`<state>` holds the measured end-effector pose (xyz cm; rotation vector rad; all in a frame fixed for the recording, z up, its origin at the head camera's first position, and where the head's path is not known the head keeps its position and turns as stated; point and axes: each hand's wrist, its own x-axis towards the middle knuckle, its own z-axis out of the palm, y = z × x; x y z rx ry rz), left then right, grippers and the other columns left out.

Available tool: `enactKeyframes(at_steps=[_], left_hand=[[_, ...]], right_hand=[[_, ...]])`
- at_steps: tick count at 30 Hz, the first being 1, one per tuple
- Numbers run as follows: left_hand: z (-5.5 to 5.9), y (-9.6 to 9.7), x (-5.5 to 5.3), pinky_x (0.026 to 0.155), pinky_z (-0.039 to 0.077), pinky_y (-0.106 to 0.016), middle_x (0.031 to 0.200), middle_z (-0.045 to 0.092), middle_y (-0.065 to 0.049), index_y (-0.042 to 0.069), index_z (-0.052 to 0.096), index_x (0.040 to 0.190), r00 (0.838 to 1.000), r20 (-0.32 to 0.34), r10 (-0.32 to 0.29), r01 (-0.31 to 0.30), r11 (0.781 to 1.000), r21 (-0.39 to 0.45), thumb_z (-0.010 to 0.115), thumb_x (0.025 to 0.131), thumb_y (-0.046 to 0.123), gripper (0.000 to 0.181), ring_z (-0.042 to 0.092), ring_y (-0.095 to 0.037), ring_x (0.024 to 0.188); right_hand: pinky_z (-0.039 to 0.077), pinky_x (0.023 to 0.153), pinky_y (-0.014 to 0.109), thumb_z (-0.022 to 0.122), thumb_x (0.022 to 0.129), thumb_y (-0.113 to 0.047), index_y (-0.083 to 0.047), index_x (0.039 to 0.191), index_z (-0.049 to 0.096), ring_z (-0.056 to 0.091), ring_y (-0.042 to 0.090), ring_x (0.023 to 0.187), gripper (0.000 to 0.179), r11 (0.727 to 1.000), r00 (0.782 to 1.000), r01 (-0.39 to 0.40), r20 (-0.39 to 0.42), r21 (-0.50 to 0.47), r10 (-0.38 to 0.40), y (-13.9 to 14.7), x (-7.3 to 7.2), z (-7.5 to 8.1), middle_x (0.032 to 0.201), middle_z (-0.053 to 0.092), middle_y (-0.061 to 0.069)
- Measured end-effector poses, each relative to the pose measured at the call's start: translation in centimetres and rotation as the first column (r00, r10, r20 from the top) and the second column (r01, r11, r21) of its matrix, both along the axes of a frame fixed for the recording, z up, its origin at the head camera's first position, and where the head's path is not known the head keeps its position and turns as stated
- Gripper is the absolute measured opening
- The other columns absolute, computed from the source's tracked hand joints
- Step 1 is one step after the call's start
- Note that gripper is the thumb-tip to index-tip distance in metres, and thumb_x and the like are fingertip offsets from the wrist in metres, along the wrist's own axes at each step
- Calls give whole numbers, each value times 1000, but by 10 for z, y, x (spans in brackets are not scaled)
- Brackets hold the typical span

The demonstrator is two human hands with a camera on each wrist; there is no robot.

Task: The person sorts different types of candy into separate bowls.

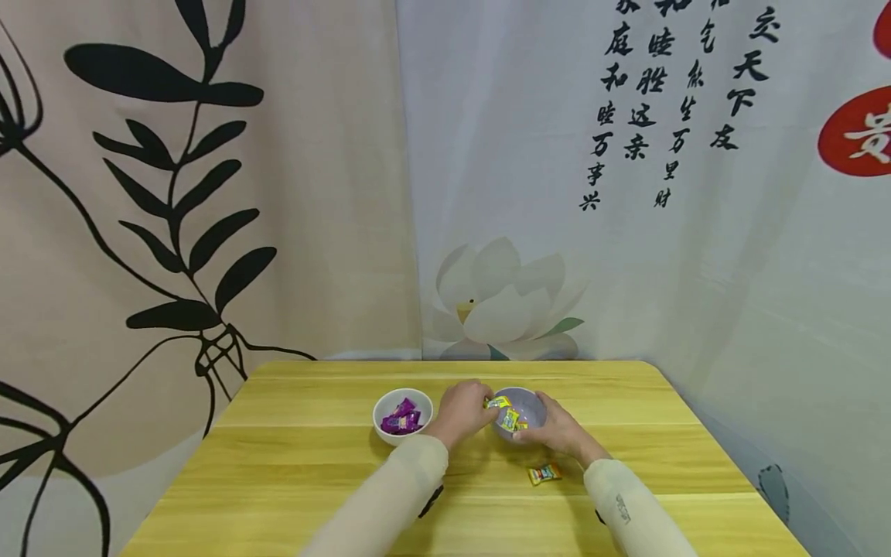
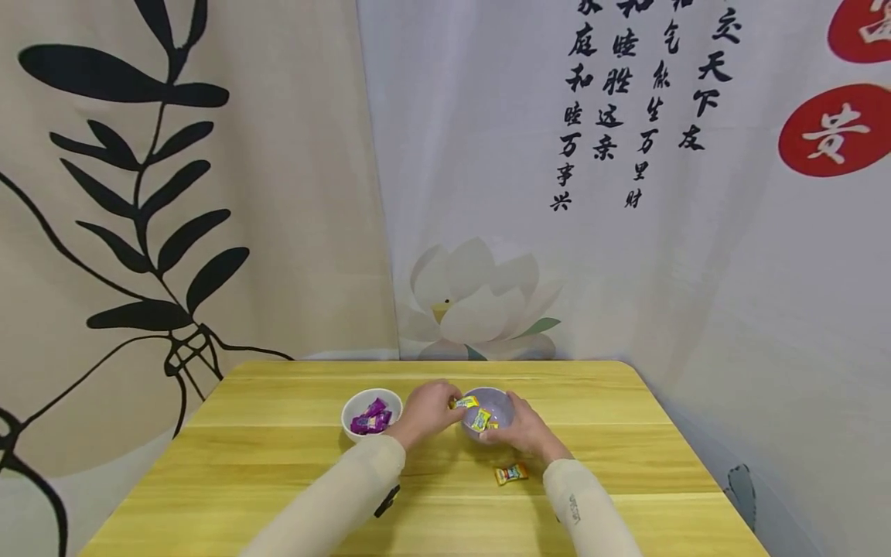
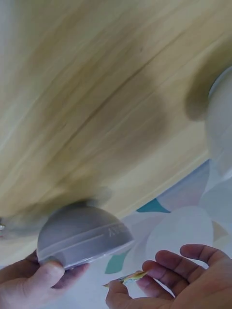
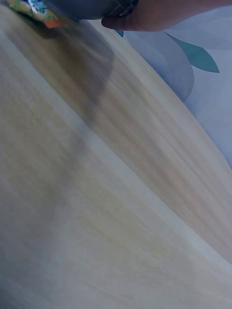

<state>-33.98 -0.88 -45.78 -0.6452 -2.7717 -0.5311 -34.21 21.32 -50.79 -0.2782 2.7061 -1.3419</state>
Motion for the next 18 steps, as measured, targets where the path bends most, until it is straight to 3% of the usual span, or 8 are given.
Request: enactKeyframes(at_steps=[6, 18], left_hand=[[3, 16, -4, 76, 53, -34, 90, 69, 3, 14, 78, 98, 999, -34, 12, -15, 997, -70, 73, 87, 34, 24, 64, -15, 85], [2, 26, 2, 91, 50, -45, 111, 69, -4, 13, 72, 117, 998, -5, 63, -63, 998, -29, 69, 94, 36, 33, 64, -24, 103]], right_hand=[[37, 104, 57, 88, 73, -41, 4, 154, 19, 44, 40, 129, 116, 1000, 1000, 16, 12, -12, -16, -1, 0, -1, 152, 34, 26], [36, 105, 60, 87, 74, -41, 6, 154, 18, 40, 44, 132, 115, 1000, 1000, -6, -4, 13, 6, 0, 1, 1, 153, 30, 29]])
